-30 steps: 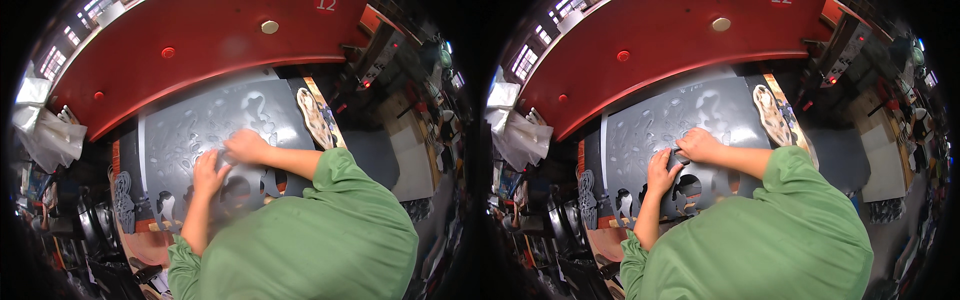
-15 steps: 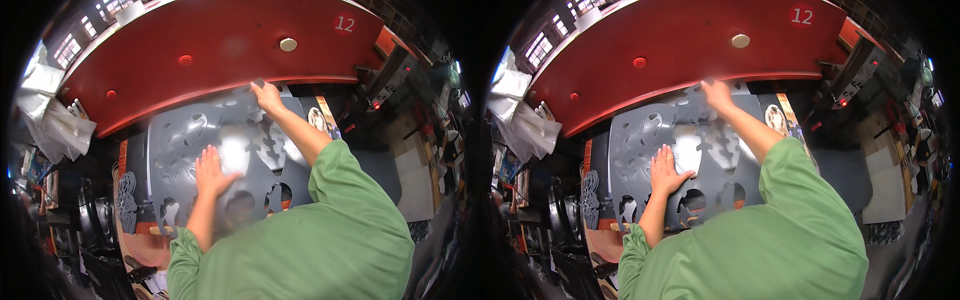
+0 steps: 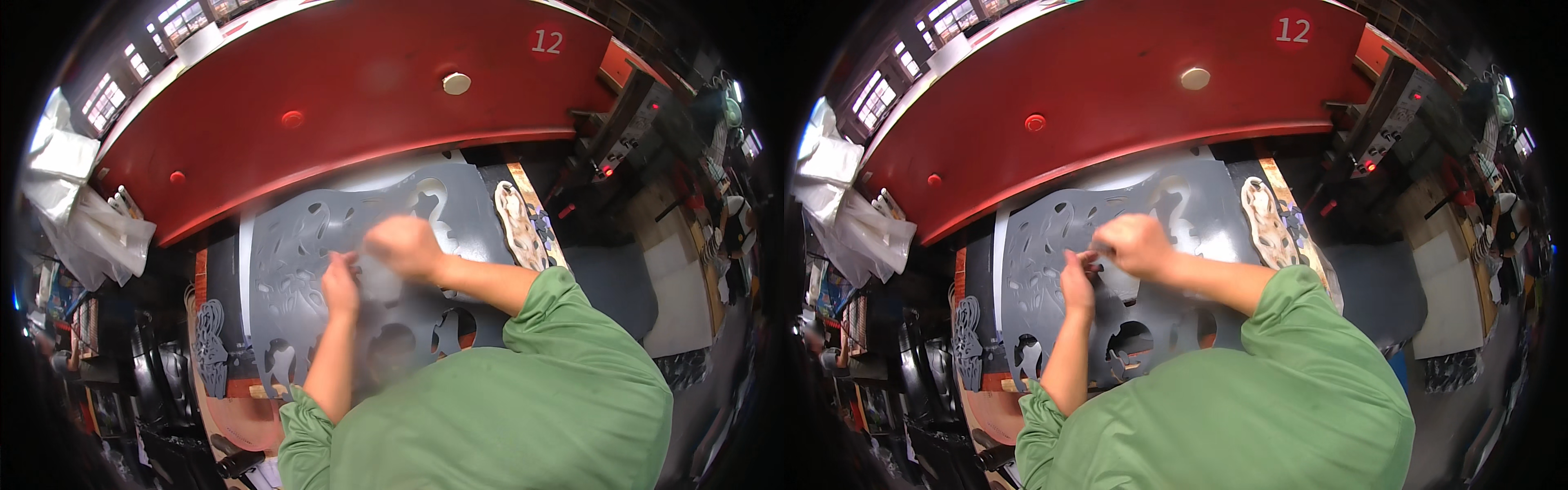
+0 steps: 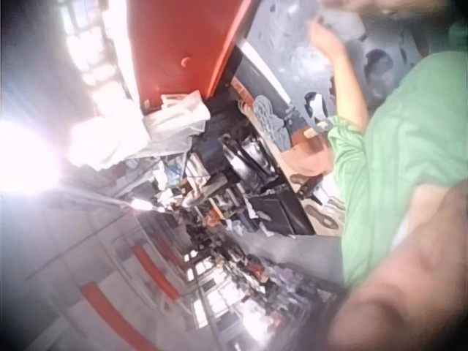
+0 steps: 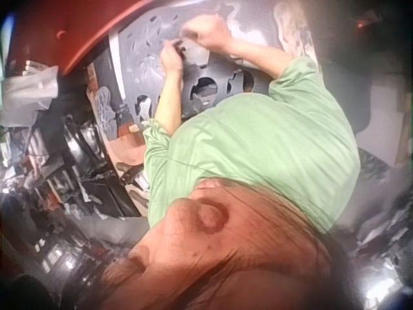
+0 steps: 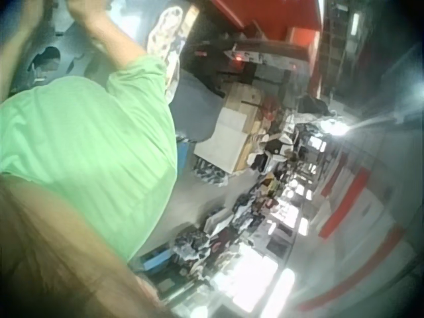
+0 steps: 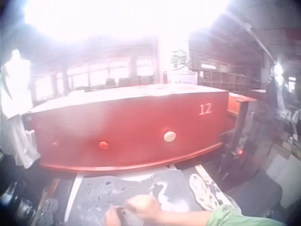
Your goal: The person manually removes excess material from a cut sheet on a light table, peeling away small pieces by hand and placing them aside. The person repeatedly picks, peels, and discards the cut-out pieces from the sheet.
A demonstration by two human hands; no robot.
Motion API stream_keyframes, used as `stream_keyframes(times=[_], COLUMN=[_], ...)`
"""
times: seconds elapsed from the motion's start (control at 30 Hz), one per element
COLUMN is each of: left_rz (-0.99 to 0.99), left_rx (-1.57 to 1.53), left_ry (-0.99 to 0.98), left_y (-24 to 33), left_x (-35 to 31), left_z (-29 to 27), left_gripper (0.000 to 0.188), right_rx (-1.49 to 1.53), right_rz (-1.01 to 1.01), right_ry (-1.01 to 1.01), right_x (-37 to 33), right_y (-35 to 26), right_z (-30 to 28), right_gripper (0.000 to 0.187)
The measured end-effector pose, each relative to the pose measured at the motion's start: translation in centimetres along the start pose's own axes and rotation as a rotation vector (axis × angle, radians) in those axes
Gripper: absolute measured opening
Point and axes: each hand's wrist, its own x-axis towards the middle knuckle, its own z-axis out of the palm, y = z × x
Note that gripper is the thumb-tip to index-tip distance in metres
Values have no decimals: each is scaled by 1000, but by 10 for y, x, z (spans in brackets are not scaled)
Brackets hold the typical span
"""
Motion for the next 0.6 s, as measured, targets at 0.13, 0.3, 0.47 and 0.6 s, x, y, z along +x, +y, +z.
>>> stream_keyframes(times=[0.13, 0.3, 0.47, 0.6], left_rz=[-627, -851, -880, -834], left_rx=[-606, -746, -712, -483], left_ry=[-192, -219, -236, -322], left_y=[9, 5, -7, -12], left_x=[40, 56, 57, 62], left_z=[11, 26, 32, 41], left_gripper=[48, 32, 34, 38], right_rx=[-3, 156, -305, -479], right_rz=[-122, 239, 411, 474], right_ry=[-248, -459, -185, -389], right_x=[-23, -15, -18, -38], right_y=[-14, 42, 121, 136], right_z=[-5, 9, 61, 90], right_gripper=[21, 28, 35, 41])
